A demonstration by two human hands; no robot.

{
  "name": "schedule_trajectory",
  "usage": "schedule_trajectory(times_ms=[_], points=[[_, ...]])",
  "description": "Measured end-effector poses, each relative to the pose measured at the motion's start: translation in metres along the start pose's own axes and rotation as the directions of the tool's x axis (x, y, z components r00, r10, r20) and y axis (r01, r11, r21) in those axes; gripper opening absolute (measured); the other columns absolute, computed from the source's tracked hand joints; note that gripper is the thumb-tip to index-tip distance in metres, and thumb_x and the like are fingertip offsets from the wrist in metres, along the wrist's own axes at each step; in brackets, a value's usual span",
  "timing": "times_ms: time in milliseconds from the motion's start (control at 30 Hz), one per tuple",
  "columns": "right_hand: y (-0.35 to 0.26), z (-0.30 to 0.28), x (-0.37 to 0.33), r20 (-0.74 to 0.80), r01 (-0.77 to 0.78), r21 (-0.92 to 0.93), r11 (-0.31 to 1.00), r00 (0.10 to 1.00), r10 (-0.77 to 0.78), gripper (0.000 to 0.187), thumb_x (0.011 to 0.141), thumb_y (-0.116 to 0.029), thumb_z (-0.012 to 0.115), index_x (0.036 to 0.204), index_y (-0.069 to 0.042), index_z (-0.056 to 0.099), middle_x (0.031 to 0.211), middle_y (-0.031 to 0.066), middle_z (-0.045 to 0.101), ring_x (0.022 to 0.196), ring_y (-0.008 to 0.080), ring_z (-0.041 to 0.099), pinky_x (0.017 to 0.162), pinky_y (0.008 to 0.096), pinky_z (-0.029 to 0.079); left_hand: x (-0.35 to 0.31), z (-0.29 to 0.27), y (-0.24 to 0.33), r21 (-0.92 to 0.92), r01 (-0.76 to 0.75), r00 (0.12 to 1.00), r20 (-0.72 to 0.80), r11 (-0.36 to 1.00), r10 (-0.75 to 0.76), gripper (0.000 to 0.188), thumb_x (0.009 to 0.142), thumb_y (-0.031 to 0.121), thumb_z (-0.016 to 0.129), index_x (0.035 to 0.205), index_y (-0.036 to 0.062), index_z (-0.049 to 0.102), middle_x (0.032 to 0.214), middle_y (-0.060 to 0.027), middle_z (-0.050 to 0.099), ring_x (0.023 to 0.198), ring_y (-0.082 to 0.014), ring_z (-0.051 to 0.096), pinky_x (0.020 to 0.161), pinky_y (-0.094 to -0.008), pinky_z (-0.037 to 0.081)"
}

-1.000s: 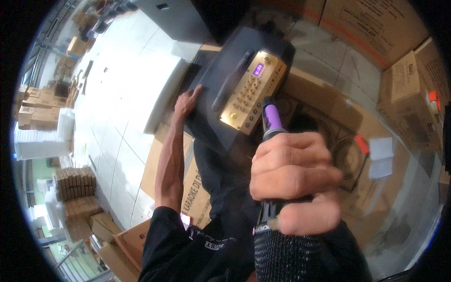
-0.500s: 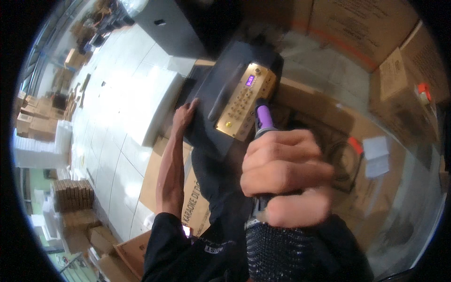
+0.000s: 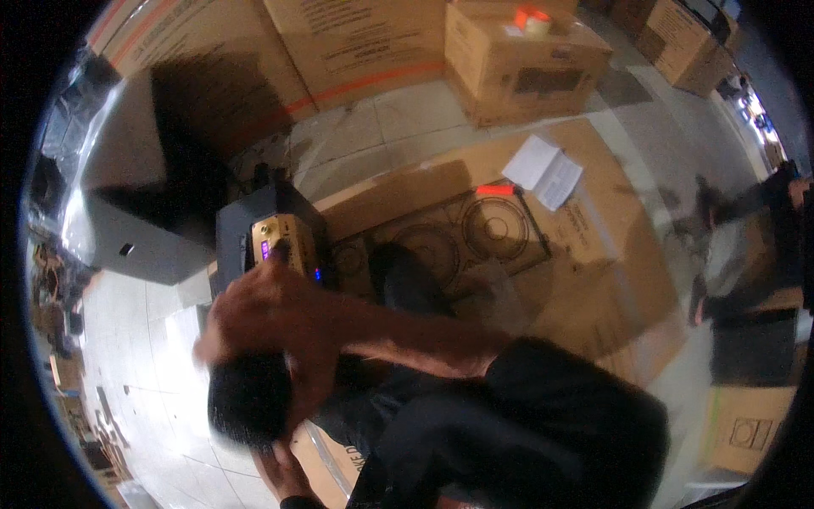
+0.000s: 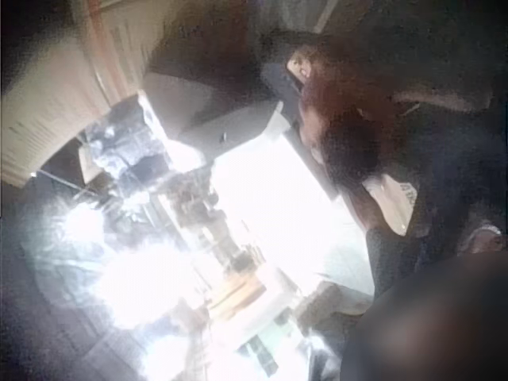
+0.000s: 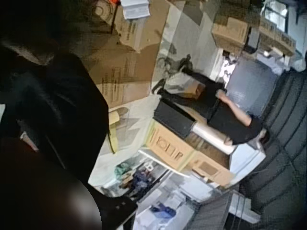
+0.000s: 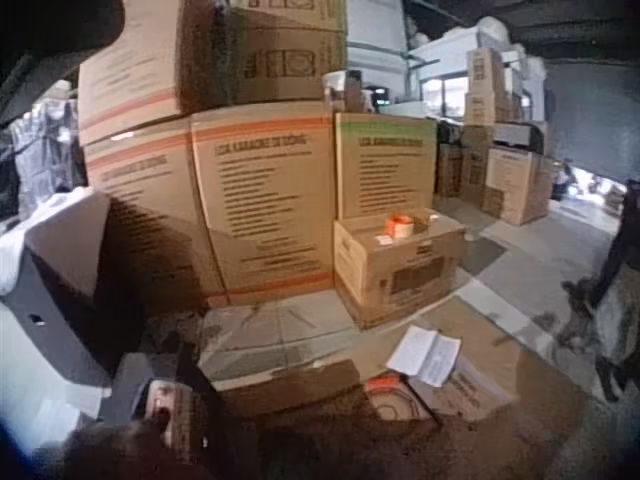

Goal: The person uses a purple tool to work on the control panel of a black speaker, then applies yellow adhesive tape to the bottom of the speaker. The person sits on the floor surrounded by cardboard boxes.

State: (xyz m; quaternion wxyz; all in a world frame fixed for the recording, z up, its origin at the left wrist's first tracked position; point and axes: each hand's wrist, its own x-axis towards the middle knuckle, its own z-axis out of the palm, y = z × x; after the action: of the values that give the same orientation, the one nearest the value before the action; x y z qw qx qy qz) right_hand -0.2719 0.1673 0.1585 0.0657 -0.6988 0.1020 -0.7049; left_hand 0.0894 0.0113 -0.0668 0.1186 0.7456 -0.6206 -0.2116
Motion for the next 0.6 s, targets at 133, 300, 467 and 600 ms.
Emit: schedule_trajectory(times_ms=[133,300,467,600], points=[[0.041,-0.052,-0.085,-0.171,-0.75,-0.032,0.661,0.656,0.735,0.059,0.082,-0.05,0.082,0.117,-0.005,0.068,0.109,0.0123,0.074,0.094,0.0215,0.07,0.085,0.038,0.056,0.016,0.003,-0.017,-0.151,-0.169,0.982,0.056,0.974,0.179,0.082,0.097,0.073,0.041,0.139,0.0053,0.061,0.132,-0.027,0.064,0.125,-0.0451,0.058,0.107,-0.0493,0.042],[0.007,-0.141,-0.171,-0.274,-0.774,0.629,-0.074,-0.31,0.91,0.058,0.092,-0.067,0.062,0.103,-0.01,0.058,0.073,0.0041,0.064,0.055,0.0135,0.06,0.05,0.0316,0.052,-0.002,-0.003,-0.009,0.004,-0.078,0.991,-0.109,0.997,0.078,0.079,0.098,0.071,0.04,0.125,0.0016,0.067,0.122,-0.0298,0.066,0.117,-0.0479,0.061,0.1,-0.0534,0.046],[-0.025,-0.129,-0.126,-0.125,-0.788,0.608,0.098,0.027,0.992,0.052,0.097,-0.055,0.063,0.109,-0.005,0.055,0.083,0.0068,0.064,0.071,0.0155,0.064,0.063,0.0309,0.054,-0.021,-0.015,0.023,0.005,-0.005,0.997,-0.072,1.0,0.005,0.079,0.096,0.071,0.044,0.13,0.0032,0.065,0.126,-0.0265,0.066,0.12,-0.0448,0.061,0.103,-0.0517,0.045],[-0.038,-0.057,-0.067,-0.035,-0.785,0.423,0.452,0.485,0.874,0.054,0.1,-0.052,0.062,0.117,-0.001,0.059,0.088,0.0059,0.066,0.078,0.0146,0.065,0.07,0.0309,0.055,-0.03,-0.018,0.029,-0.05,0.007,0.988,-0.154,0.999,-0.014,0.07,0.097,0.066,0.051,0.123,0.0029,0.069,0.115,-0.0242,0.072,0.109,-0.0392,0.068,0.097,-0.0445,0.049]])
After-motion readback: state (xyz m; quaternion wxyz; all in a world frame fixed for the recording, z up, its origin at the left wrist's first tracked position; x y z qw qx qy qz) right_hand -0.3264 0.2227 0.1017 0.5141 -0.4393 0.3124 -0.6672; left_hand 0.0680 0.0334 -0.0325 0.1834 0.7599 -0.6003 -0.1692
